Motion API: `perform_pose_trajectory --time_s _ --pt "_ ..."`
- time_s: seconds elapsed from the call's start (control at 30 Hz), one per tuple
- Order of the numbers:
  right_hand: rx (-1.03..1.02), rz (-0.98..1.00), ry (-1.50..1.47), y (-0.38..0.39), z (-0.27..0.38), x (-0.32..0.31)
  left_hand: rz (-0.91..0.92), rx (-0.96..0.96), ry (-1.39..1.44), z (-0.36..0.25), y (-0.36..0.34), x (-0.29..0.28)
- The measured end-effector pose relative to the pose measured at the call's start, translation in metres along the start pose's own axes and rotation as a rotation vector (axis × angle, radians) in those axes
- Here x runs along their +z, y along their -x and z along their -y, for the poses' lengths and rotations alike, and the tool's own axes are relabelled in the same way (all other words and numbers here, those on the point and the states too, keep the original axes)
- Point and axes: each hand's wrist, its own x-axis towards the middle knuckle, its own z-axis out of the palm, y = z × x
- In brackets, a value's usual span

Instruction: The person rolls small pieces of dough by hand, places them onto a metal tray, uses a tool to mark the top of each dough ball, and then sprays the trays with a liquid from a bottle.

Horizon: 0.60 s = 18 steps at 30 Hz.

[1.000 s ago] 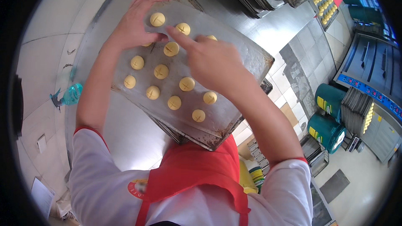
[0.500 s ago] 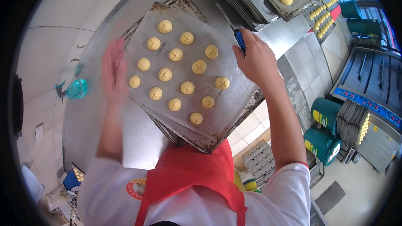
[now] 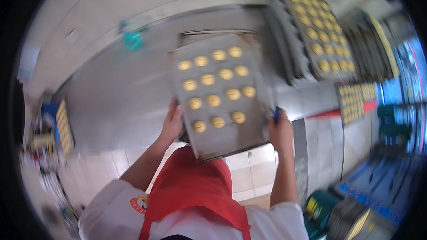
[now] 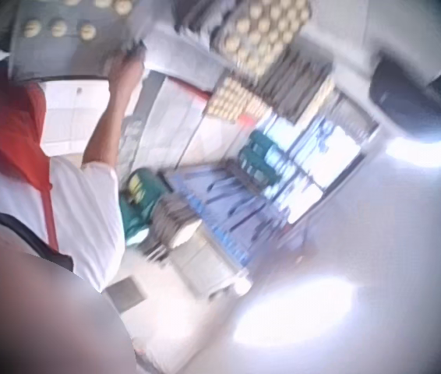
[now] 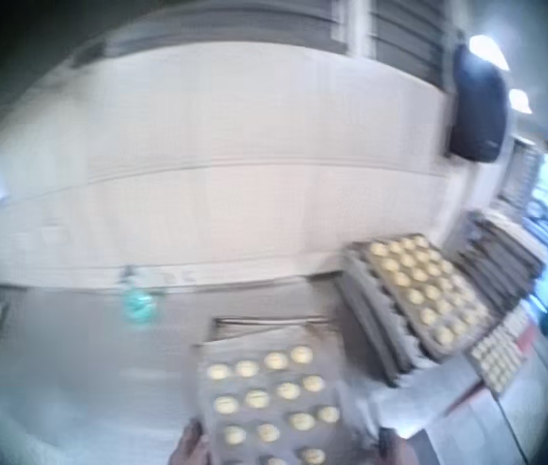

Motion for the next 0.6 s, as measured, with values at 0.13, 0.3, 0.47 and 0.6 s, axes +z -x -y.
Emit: perform_pose_trajectory --time_s 0.13,0.3,0.47,0.6 --pt "-0.039 0.119 -0.658 0.051 0.037 0.019 -0.327 0.219 0.114 -0.018 0.068 -0.06" --pt "0.007 0.757 -0.946 0.121 0.141 0.128 -0.423 0.044 0.348 -0.017 0.14 -0.125" --pt "-0.015 0.848 -0.966 0.113 0.246 0.271 -0.329 0.158 0.278 0.07 0.163 -0.191" --pt "-0.198 0.475 -0.773 0.017 0.303 0.36 -0.543 -0.071 0.316 0.172 0.22 -0.277"
